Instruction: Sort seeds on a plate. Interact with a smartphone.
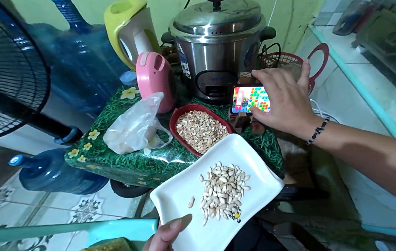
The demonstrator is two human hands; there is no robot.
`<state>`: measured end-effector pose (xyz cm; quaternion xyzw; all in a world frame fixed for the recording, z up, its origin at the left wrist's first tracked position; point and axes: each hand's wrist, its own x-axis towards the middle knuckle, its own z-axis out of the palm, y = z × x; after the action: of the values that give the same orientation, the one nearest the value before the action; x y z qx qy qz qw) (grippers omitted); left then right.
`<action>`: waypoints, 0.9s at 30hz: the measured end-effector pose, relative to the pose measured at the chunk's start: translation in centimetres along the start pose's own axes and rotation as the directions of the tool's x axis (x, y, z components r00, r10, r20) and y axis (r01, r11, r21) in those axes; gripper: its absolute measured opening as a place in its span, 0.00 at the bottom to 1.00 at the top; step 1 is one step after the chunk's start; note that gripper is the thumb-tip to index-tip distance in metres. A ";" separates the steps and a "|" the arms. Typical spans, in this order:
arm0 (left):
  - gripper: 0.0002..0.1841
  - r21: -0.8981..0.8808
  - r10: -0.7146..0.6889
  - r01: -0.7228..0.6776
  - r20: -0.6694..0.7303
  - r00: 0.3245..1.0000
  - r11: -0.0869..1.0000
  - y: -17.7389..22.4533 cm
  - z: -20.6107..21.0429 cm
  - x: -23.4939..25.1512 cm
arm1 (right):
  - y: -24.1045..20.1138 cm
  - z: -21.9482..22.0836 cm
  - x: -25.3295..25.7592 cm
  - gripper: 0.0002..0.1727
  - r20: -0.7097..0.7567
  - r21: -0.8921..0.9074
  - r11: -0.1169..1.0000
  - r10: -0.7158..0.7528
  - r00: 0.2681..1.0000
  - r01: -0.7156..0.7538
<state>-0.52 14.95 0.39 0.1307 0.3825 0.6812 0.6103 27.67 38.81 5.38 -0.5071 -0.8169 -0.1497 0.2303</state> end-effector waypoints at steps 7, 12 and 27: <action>0.09 -0.006 -0.008 0.008 0.020 1.000 1.000 0.0 -0.1 0.0 | 0.1 0.0 0.0 0.43 0.007 0.000 1.000 -0.001 1.000 0.001; 0.09 0.003 -0.003 0.003 0.007 1.000 1.000 0.0 0.0 0.1 | 0.5 -0.2 -0.1 0.35 0.010 0.030 0.999 -0.033 0.999 0.032; 0.10 0.030 -0.011 0.012 -0.006 1.000 0.999 -0.2 0.3 0.2 | 1.8 -5.7 1.4 0.33 -0.116 0.115 0.992 -0.041 0.992 0.054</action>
<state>-0.27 15.21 0.41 0.1354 0.3954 0.6723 0.6110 30.04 37.92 10.92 -0.4638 -0.8217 -0.1353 0.3023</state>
